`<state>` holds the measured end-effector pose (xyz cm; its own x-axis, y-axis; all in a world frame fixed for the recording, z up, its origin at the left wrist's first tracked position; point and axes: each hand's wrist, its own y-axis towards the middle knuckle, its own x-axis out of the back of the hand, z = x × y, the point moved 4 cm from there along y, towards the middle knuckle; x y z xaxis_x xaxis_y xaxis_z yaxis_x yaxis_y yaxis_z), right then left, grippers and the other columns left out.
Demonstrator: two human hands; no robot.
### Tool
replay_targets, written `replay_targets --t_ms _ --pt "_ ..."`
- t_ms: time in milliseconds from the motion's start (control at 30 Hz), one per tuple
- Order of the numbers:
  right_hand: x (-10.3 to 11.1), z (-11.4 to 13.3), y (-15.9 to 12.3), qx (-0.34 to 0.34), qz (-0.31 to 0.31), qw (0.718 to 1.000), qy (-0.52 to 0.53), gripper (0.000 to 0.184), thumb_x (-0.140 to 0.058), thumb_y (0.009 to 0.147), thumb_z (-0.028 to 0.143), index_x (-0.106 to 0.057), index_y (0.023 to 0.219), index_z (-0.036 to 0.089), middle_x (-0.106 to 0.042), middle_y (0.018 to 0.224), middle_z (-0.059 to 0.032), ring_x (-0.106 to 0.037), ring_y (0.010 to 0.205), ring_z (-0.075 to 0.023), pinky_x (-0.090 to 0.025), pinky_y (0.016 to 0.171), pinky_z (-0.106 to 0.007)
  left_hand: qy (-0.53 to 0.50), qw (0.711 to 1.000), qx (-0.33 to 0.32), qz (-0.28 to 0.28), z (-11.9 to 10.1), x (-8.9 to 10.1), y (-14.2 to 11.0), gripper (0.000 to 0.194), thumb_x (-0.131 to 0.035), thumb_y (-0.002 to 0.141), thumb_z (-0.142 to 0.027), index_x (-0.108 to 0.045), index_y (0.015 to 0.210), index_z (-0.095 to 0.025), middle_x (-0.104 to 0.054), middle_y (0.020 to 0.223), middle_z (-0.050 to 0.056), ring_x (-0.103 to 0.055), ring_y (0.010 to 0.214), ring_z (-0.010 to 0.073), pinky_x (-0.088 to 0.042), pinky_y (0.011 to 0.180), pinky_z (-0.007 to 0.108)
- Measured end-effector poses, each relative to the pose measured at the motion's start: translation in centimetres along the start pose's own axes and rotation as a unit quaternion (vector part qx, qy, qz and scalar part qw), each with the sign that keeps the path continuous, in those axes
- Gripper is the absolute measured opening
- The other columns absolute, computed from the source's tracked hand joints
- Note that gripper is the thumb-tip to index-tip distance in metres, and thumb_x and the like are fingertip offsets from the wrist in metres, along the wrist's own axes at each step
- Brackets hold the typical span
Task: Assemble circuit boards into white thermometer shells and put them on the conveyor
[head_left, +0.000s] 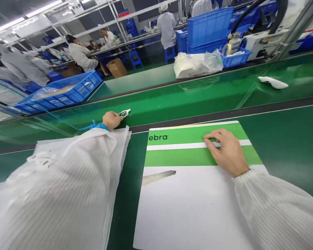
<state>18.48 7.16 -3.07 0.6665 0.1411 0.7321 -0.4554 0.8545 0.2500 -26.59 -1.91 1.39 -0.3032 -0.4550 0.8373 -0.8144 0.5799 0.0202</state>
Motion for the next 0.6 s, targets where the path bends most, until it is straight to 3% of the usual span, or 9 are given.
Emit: replay_targets --t_ms 100,167,233,333,367,467,600 --pt "0.2 0.1 0.0 -0.003 0.002 1.0 0.006 0.017 -0.057 0.089 0.036 -0.07 0.092 0.026 -0.064 0.101 -0.003 -0.056 0.09 -0.0232 -0.045 0.075 -0.041 -0.008 1.0 0.0 0.014 -3.0 -0.5 -2.7 0.021 -0.066 0.076 -0.024 -0.051 0.063 -0.018 -0.052 0.064 0.001 -0.051 0.066 0.0165 -0.038 0.062 0.03" --pt "0.2 0.1 -0.1 0.0 0.0 1.0 0.02 0.016 -0.058 0.088 0.035 -0.071 0.092 0.025 -0.064 0.1 -0.003 -0.055 0.089 -0.0221 -0.045 0.075 -0.04 -0.019 0.998 -0.032 0.054 -5.7 -1.0 -6.1 0.018 -0.069 0.074 -0.027 -0.055 0.068 -0.018 -0.053 0.066 0.0 -0.049 0.063 0.0136 -0.036 0.06 0.027" --pt "0.3 0.1 0.0 0.01 -0.002 0.999 0.048 0.016 -0.059 0.088 0.035 -0.071 0.093 0.025 -0.064 0.099 -0.0032 -0.055 0.087 -0.0208 -0.045 0.074 -0.038 -0.018 0.99 -0.085 0.109 -8.5 -1.4 -10.8 0.019 -0.074 0.071 -0.031 -0.059 0.073 -0.018 -0.054 0.067 -0.002 -0.047 0.062 0.0123 -0.033 0.058 0.025" --pt "0.9 0.4 0.2 0.025 0.022 0.993 0.116 0.017 -0.06 0.087 0.034 -0.07 0.095 0.024 -0.064 0.098 -0.0031 -0.054 0.081 -0.0178 -0.046 0.073 -0.035 0.015 0.948 -0.216 0.234 -11.7 -2.3 -19.5 0.016 -0.068 0.078 -0.032 -0.057 0.078 -0.02 -0.057 0.073 -0.002 -0.048 0.065 0.0129 -0.033 0.059 0.025" --pt "1.3 0.5 0.1 0.024 0.043 0.989 0.138 0.018 -0.06 0.087 0.035 -0.07 0.096 0.023 -0.064 0.098 -0.0032 -0.054 0.079 -0.017 -0.046 0.072 -0.034 0.019 0.932 -0.242 0.268 -12.2 -2.7 -22.4 0.015 -0.065 0.08 -0.032 -0.056 0.081 -0.021 -0.059 0.077 -0.002 -0.049 0.067 0.0135 -0.034 0.06 0.026" --pt "3.1 1.4 -1.2 0.03 0.138 0.976 0.165 0.022 -0.06 0.088 0.037 -0.069 0.102 0.024 -0.065 0.101 -0.0038 -0.057 0.08 -0.017 -0.047 0.072 -0.034 0.019 0.919 -0.241 0.311 -11.6 -4.1 -29.5 0.011 -0.057 0.087 -0.03 -0.051 0.092 -0.022 -0.059 0.077 -0.001 -0.051 0.065 0.0156 -0.035 0.059 0.028" --pt "5.4 3.0 -6.1 0.085 0.245 0.956 0.139 0.025 -0.065 0.086 0.033 -0.066 0.11 0.027 -0.064 0.109 -0.0017 -0.059 0.093 -0.0182 -0.049 0.084 -0.035 -0.023 0.934 -0.232 0.269 -9.5 -6.2 -34.5 0.016 -0.052 0.09 -0.02 -0.047 0.105 -0.022 -0.06 0.097 0.004 -0.056 0.088 0.0216 -0.043 0.075 0.035"
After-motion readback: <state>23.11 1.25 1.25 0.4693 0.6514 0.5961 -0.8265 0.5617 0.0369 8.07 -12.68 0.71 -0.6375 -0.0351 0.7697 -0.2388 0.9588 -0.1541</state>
